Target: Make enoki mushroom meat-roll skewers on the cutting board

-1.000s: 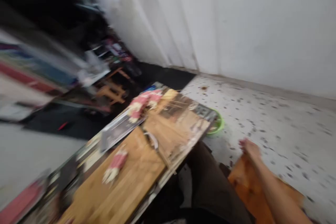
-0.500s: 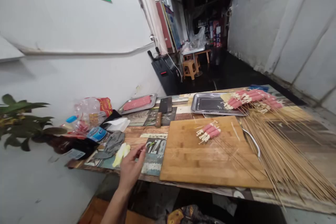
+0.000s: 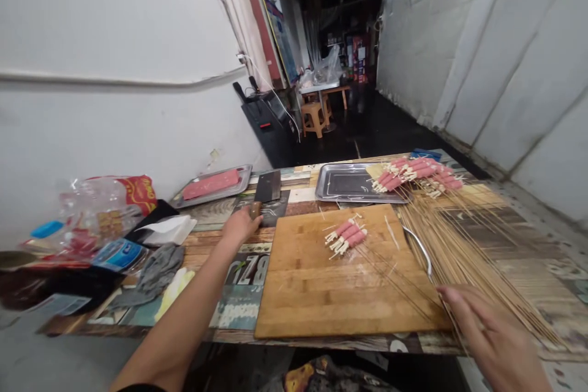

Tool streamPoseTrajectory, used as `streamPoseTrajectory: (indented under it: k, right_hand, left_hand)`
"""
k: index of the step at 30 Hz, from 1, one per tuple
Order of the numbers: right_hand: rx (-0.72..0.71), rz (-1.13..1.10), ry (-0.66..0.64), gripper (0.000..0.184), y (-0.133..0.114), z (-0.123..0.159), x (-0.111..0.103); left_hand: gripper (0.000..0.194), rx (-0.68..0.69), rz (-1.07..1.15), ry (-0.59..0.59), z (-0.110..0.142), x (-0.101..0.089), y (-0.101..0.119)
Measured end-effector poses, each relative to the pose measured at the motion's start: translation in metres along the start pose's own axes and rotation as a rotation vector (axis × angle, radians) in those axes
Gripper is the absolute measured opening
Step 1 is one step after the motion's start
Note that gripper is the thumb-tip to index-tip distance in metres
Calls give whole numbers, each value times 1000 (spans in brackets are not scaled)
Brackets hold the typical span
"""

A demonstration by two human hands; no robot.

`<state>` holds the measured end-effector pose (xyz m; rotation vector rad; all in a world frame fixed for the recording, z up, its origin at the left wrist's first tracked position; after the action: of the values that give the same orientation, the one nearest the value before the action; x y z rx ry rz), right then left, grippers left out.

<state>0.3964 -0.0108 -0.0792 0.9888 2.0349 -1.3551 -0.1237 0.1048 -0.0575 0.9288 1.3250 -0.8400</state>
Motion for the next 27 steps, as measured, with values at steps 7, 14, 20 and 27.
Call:
streamPoseTrajectory:
  k: [7, 14, 20, 27]
  right_hand:
    - [-250, -46, 21, 30, -17, 5, 16]
    - [-200, -128, -79, 24, -47, -2, 2]
    - [-135, -284, -236, 26, -76, -16, -5]
    - [216, -894, -533, 71, -151, -102, 20]
  left_hand:
    - [50, -98, 94, -11, -34, 10, -1]
    - [61, -106, 261, 55, -42, 0, -2]
    - [63, -150, 411, 208, 5, -19, 15]
    - [66, 298, 531, 606, 119, -59, 124]
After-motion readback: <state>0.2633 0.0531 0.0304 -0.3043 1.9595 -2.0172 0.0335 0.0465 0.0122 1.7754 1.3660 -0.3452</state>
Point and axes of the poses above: each hand's wrist, its own z-axis away from the middle knuckle, its own x-axis out of the palm, y = z × x, the point moved 3 cm from there along -z, towards the middle knuckle, and after that the axes turned 5 degrees about x, right-handed, at the moved point
